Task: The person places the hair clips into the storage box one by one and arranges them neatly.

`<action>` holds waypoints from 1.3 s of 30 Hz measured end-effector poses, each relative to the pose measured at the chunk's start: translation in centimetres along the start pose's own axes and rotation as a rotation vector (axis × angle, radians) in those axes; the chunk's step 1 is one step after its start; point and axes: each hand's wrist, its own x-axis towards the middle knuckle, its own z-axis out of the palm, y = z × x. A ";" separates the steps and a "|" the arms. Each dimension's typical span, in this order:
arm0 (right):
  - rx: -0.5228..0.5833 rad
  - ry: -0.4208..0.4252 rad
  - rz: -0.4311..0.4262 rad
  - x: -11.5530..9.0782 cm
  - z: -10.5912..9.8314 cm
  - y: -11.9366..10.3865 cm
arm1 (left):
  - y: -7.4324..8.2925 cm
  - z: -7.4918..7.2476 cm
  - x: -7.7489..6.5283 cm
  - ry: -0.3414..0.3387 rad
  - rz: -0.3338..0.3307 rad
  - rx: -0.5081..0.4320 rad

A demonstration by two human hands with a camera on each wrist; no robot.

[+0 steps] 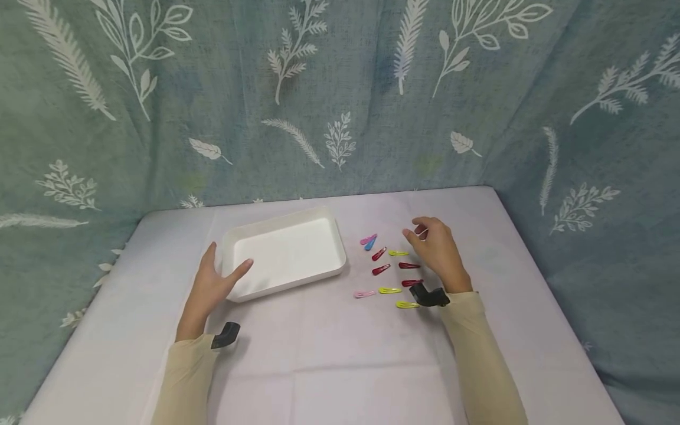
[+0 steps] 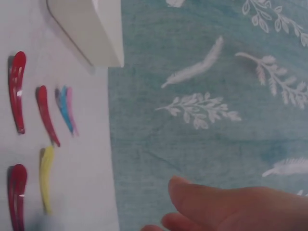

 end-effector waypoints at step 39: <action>-0.061 -0.195 0.167 1.1 2.9 2.6 | -1.4 1.7 0.7 -0.182 0.057 -0.102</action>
